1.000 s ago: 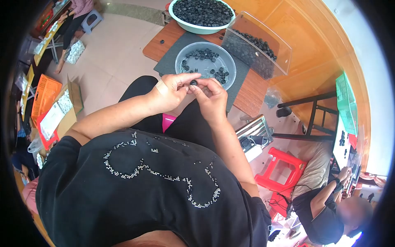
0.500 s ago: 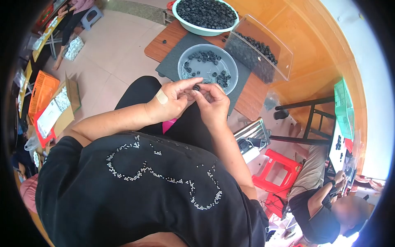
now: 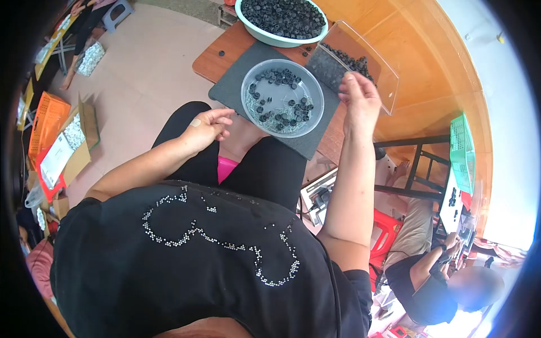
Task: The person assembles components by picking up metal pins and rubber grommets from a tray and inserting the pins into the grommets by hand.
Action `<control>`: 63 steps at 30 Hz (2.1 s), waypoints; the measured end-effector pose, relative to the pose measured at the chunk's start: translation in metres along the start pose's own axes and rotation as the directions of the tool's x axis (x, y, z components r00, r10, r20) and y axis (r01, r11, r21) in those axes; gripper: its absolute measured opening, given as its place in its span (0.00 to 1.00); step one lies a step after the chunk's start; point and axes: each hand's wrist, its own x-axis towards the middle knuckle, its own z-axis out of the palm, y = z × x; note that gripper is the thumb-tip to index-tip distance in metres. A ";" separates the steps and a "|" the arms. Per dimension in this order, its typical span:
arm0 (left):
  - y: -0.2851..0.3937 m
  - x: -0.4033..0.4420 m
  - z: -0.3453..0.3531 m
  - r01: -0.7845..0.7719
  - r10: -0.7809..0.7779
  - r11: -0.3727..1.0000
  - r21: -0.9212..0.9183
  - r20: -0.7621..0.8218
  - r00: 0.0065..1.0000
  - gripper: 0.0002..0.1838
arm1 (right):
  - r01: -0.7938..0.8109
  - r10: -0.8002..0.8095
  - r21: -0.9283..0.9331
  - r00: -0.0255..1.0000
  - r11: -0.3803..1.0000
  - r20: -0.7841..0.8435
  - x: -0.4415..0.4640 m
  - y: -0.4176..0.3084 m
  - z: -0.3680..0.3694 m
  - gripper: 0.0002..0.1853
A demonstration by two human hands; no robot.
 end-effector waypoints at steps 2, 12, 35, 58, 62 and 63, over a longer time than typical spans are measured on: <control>0.000 0.002 0.000 -0.023 0.022 0.999 0.026 0.023 0.999 0.25 | -0.052 0.066 -0.098 0.988 0.994 0.139 0.006 0.030 0.001 0.07; -0.021 0.016 -0.008 0.069 -0.074 0.994 0.090 0.047 0.996 0.20 | 0.421 -0.174 -0.744 0.904 0.519 0.390 0.001 0.117 0.035 0.08; -0.042 0.029 -0.004 0.041 -0.075 0.960 0.277 0.116 0.990 0.17 | -0.246 0.280 -0.202 0.947 0.948 0.158 -0.027 0.121 0.015 0.06; -0.013 0.027 0.018 -0.157 0.081 0.903 0.400 0.200 0.976 0.14 | 0.365 0.085 -0.906 0.917 0.215 0.390 -0.014 0.117 0.050 0.08; 0.047 0.037 0.039 -0.197 0.153 0.893 0.404 0.140 0.978 0.12 | 0.150 0.035 -0.720 0.971 0.678 0.235 -0.022 0.119 0.029 0.05; 0.051 0.046 0.043 -0.263 0.217 0.844 0.467 0.150 0.965 0.13 | 0.059 0.069 -0.621 0.981 0.782 0.180 -0.024 0.118 0.022 0.05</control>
